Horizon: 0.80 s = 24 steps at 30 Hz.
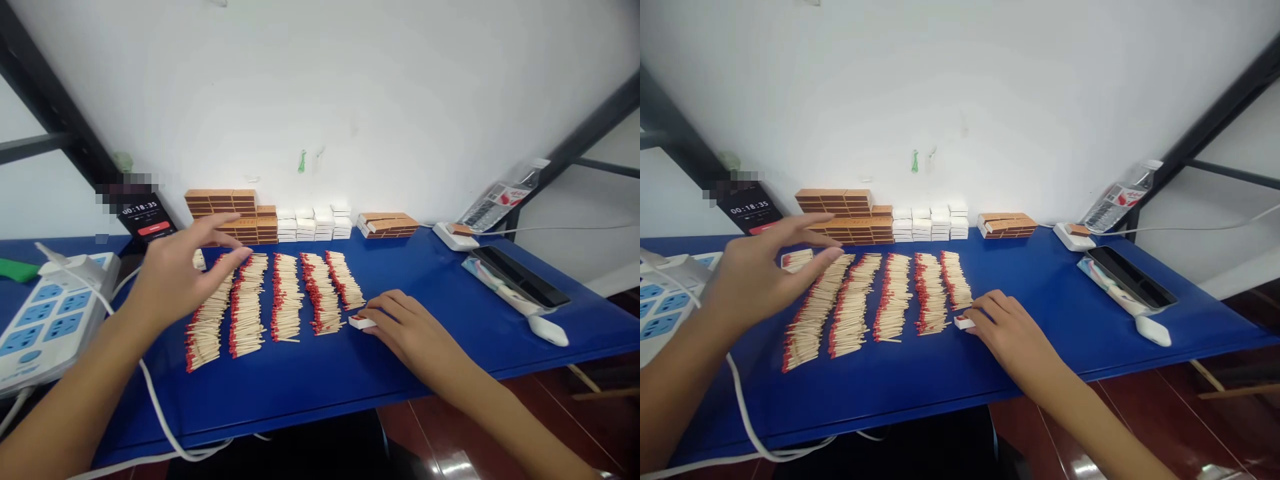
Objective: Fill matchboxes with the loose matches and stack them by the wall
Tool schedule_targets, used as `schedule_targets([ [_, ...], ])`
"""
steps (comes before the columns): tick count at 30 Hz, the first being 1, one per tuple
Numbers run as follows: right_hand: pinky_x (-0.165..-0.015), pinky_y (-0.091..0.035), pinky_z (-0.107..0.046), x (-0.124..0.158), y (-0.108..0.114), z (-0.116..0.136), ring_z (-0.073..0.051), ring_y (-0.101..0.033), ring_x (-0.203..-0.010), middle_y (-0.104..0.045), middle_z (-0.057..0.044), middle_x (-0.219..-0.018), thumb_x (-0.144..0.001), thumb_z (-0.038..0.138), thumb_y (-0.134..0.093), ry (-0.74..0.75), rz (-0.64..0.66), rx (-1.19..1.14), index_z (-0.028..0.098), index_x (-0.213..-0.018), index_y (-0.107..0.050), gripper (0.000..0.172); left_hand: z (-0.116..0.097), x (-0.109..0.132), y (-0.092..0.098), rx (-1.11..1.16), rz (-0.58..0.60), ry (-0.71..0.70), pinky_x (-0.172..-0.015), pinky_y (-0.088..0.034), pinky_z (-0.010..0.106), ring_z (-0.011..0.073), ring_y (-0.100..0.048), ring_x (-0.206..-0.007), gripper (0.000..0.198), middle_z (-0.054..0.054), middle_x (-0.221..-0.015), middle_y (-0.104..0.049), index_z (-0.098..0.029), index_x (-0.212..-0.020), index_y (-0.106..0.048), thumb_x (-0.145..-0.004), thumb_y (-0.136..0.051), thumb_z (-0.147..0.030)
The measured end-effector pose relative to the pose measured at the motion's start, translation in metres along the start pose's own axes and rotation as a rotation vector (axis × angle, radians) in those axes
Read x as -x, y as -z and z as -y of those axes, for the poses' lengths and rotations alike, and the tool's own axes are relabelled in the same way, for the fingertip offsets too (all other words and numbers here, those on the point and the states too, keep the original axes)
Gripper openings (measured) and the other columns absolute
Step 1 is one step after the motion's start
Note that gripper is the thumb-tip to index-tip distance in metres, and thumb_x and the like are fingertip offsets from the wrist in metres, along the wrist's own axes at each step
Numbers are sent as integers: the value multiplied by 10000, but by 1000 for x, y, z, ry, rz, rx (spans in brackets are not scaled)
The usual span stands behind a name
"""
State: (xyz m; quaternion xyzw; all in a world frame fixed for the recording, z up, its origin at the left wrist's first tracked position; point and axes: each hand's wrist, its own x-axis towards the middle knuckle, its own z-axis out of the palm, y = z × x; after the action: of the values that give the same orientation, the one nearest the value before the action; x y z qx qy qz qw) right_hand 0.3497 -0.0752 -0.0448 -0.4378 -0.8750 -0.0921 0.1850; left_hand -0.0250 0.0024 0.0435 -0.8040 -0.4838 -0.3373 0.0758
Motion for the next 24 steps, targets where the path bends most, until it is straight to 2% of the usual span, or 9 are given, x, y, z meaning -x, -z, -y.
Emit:
schedule_targets([
  [3,-911,-580,-483,-11,4,-8,-307,-657,-1085,-740,-125,-1149,-1047,269,-612,10,28,-25,242,-1285,-709,258,19,4,4,-97,-62,91,-853,-545,303,184,-747,-839,472,-22,-1058,-834,-287,-1425,-608,-1021,-588,-529],
  [6,-930,-565,-505,-20,5,-13,-322,-641,-1085,-720,-132,-1168,-1058,305,-587,-21,35,-39,243,-1291,-694,263,27,5,1,-127,-64,137,-860,-533,276,170,-740,-852,465,-22,-1034,-837,-250,-1391,-632,-1021,-580,-526],
  [11,-953,-559,-518,-21,0,-15,-335,-637,-1112,-702,-139,-1186,-1075,290,-542,-74,-6,-91,240,-1324,-662,281,30,6,-2,-135,-39,122,-867,-531,262,154,-733,-838,493,-34,-1051,-830,-248,-1411,-618,-1031,-558,-556],
  [14,-1011,-554,-524,-14,-2,-15,-334,-621,-1202,-685,-129,-1282,-1063,330,-586,-80,9,-154,276,-1379,-634,324,30,7,-2,-140,-56,104,-877,-535,275,172,-746,-891,485,-23,-1049,-832,-248,-1411,-617,-1036,-563,-550],
  [17,-1056,-546,-525,-8,-5,-15,-327,-604,-1253,-660,-126,-1351,-1046,358,-623,-85,31,-170,281,-1424,-608,385,28,7,-1,-142,-58,102,-857,-532,275,168,-738,-860,474,-10,-1052,-834,-234,-1411,-618,-1042,-563,-526],
  [24,-1016,-566,-504,-7,-10,-16,-317,-644,-1184,-693,-128,-1282,-1045,351,-622,-71,6,-161,256,-1364,-648,334,32,9,-3,-146,-67,81,-813,-522,251,139,-703,-753,466,-28,-1037,-831,-236,-1404,-628,-1032,-582,-512],
])
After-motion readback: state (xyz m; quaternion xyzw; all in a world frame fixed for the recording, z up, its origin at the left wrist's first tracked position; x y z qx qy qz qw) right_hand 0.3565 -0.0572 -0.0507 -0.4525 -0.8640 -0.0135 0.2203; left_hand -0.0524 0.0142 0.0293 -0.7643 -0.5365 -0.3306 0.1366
